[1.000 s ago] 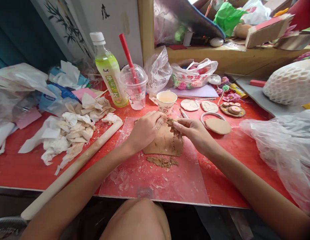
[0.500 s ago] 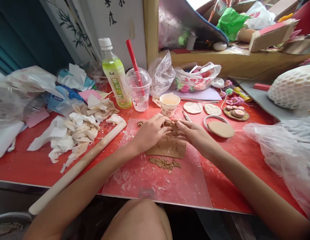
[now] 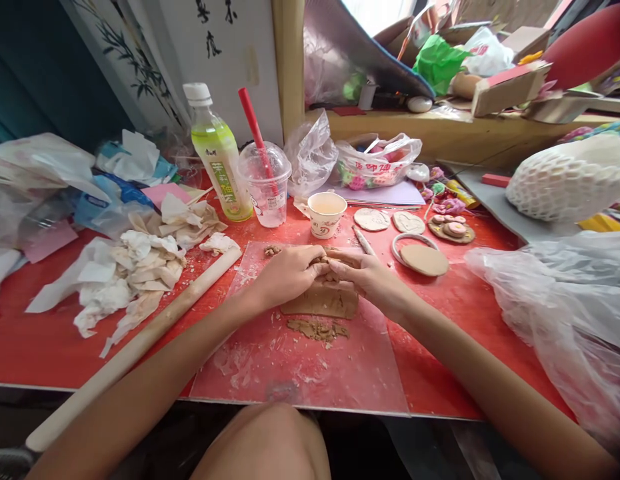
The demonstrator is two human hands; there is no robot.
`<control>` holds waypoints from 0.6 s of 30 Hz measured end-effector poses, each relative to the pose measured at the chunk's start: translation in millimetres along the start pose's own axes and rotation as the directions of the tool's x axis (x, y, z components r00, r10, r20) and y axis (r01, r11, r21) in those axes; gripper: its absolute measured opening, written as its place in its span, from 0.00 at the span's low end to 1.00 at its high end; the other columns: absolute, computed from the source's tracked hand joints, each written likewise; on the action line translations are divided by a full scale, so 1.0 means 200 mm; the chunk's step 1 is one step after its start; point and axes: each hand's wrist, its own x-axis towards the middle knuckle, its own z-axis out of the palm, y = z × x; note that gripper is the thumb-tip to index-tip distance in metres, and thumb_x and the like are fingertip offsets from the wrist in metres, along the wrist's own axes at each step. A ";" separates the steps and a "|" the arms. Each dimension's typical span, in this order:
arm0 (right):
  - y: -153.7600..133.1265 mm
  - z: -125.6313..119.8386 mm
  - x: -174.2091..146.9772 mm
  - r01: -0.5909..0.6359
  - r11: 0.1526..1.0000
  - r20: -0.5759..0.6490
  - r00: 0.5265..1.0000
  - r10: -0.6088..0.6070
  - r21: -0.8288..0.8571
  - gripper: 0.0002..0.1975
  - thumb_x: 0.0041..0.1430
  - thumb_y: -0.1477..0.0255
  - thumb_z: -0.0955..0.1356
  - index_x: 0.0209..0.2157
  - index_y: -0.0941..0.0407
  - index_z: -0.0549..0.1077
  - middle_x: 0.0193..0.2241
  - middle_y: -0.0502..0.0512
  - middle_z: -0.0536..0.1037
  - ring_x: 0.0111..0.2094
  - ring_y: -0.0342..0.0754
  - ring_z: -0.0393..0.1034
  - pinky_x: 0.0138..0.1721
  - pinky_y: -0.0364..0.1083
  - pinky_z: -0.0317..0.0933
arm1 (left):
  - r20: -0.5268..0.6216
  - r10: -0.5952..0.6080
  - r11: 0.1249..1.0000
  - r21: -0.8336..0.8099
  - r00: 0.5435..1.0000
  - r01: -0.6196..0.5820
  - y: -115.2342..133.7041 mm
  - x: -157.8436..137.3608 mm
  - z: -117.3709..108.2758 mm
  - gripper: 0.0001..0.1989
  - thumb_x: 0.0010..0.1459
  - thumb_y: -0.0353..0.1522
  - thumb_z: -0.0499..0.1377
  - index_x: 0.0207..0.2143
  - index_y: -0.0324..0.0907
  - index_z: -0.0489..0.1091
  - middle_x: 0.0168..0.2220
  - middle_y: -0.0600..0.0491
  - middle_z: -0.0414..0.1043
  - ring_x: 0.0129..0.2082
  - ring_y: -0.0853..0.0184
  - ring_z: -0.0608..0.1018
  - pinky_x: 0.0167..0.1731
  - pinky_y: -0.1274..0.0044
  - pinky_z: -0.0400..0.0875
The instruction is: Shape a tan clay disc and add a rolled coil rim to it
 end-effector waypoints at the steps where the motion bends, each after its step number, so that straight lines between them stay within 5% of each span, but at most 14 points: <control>1: 0.00 0.00 0.00 0.003 1.000 0.021 1.000 -0.003 0.000 0.18 0.54 0.67 0.69 0.47 0.53 0.73 0.48 0.56 0.75 0.46 0.47 0.71 0.51 0.49 0.64 | -0.010 -0.004 1.000 0.011 1.000 0.004 0.01 0.00 0.00 0.08 0.58 0.29 0.49 0.29 0.40 0.67 0.30 0.54 0.71 0.32 0.69 0.71 0.33 0.76 0.62; 15: 0.03 0.02 0.01 -0.024 1.000 0.047 0.999 0.024 0.014 0.12 0.53 0.65 0.70 0.37 0.56 0.78 0.34 0.54 0.79 0.33 0.43 0.74 0.42 0.45 0.68 | -0.028 -0.054 0.996 0.074 0.998 0.055 0.02 -0.02 0.05 0.11 0.58 0.26 0.45 0.27 0.39 0.63 0.28 0.52 0.67 0.30 0.67 0.69 0.32 0.74 0.63; 18: 0.01 0.01 0.01 0.003 0.999 0.026 1.000 -0.004 0.042 0.14 0.53 0.64 0.70 0.40 0.57 0.76 0.35 0.55 0.79 0.34 0.43 0.74 0.41 0.44 0.69 | -0.057 -0.073 0.996 0.045 0.996 0.075 0.02 -0.02 0.04 0.11 0.60 0.27 0.44 0.36 0.39 0.65 0.36 0.49 0.69 0.37 0.66 0.72 0.38 0.73 0.66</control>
